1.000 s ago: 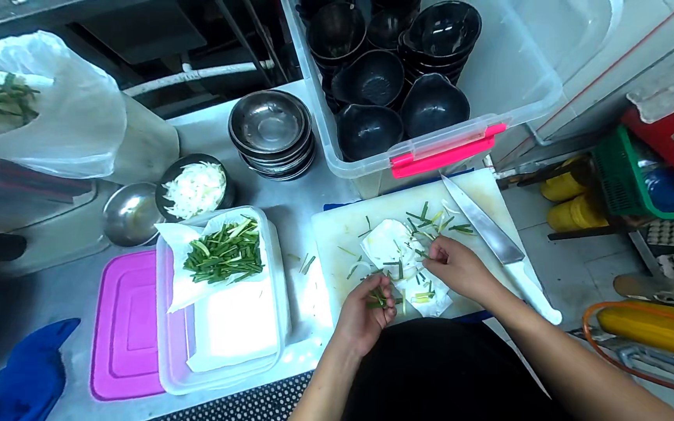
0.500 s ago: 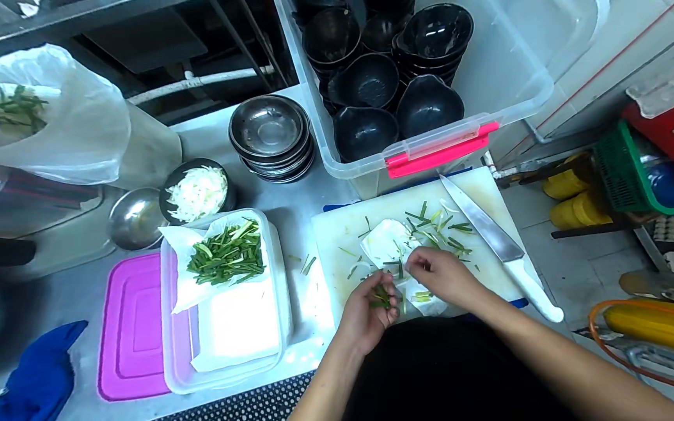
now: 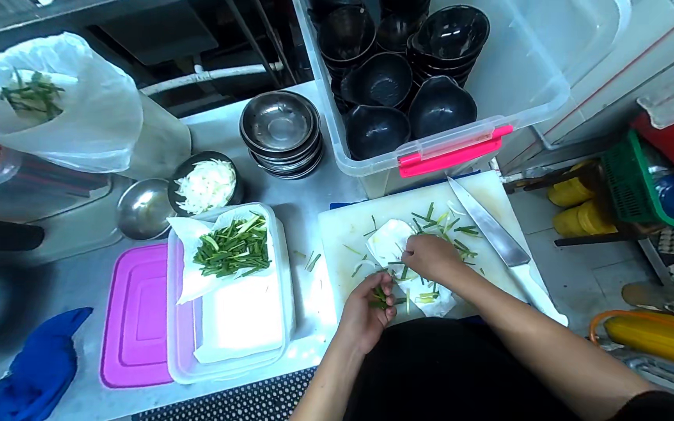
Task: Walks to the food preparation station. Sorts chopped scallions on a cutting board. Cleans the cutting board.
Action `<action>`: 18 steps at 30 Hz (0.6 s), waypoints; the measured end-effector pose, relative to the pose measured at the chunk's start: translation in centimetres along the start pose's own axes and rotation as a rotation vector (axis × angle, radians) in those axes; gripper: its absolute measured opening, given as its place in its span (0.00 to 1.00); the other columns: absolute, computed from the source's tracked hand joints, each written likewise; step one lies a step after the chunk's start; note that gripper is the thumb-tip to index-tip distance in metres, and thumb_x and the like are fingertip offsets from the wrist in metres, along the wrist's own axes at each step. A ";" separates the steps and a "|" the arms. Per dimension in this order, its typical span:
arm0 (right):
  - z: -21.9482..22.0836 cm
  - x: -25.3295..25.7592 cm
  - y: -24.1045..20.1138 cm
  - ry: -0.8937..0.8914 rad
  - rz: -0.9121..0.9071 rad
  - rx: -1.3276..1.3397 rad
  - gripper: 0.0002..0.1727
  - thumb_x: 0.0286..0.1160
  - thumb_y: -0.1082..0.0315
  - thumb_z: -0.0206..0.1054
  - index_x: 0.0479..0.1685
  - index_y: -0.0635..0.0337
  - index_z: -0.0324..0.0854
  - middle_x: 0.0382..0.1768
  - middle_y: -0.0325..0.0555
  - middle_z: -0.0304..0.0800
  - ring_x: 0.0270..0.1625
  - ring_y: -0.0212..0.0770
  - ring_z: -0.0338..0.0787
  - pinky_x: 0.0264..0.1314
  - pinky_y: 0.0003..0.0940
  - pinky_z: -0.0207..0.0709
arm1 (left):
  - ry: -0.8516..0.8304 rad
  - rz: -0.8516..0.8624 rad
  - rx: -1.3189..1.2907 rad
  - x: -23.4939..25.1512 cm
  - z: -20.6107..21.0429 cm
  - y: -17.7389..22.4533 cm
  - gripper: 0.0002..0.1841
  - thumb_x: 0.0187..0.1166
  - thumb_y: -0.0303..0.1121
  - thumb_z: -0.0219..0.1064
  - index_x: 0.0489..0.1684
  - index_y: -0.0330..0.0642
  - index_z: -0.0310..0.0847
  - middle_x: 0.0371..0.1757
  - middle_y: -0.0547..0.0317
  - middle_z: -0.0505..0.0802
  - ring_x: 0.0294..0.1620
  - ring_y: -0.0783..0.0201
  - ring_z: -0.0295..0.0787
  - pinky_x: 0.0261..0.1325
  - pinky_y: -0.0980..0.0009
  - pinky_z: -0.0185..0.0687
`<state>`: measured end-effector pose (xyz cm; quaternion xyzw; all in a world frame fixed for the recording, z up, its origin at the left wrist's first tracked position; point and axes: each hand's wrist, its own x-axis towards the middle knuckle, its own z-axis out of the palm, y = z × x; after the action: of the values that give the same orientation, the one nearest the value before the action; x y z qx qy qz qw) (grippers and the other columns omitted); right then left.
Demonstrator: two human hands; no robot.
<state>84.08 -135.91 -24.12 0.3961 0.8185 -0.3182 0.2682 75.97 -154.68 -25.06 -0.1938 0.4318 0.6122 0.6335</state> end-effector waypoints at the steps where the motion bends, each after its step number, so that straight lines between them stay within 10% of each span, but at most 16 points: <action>1: 0.0 0.0 0.6 0.021 -0.015 0.087 0.15 0.80 0.53 0.63 0.36 0.54 0.87 0.36 0.48 0.90 0.44 0.51 0.91 0.44 0.60 0.82 | -0.001 0.001 0.002 0.0 -0.1 0.0 0.16 0.91 0.39 0.50 0.43 0.41 0.82 0.31 0.55 0.85 0.26 0.63 0.83 0.29 0.71 0.82; 6: -0.1 -3.4 2.6 0.065 -0.211 0.498 0.11 0.81 0.59 0.67 0.37 0.55 0.88 0.26 0.43 0.86 0.29 0.41 0.85 0.30 0.46 0.80 | -0.008 -0.003 -0.006 -0.1 0.0 -0.1 0.17 0.92 0.39 0.50 0.46 0.38 0.83 0.34 0.52 0.88 0.31 0.60 0.88 0.37 0.66 0.88; 11: 0.0 -6.0 1.5 -0.104 -0.389 0.479 0.14 0.88 0.54 0.62 0.42 0.52 0.89 0.30 0.36 0.87 0.33 0.31 0.85 0.41 0.35 0.81 | -0.029 -0.046 0.059 0.2 0.8 0.0 0.21 0.93 0.42 0.48 0.50 0.37 0.84 0.40 0.46 0.92 0.35 0.56 0.91 0.39 0.63 0.89; 18: -3.5 0.3 5.8 0.372 -0.242 0.310 0.11 0.85 0.62 0.62 0.48 0.55 0.89 0.40 0.49 0.91 0.43 0.49 0.91 0.49 0.59 0.85 | -0.066 -0.025 0.025 0.5 0.8 0.2 0.17 0.91 0.41 0.50 0.42 0.42 0.83 0.32 0.56 0.85 0.24 0.66 0.81 0.24 0.74 0.77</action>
<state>88.03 -130.38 -23.87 0.3833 0.8366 -0.3912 0.0094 75.99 -153.69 -24.97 -0.1708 0.4156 0.6050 0.6573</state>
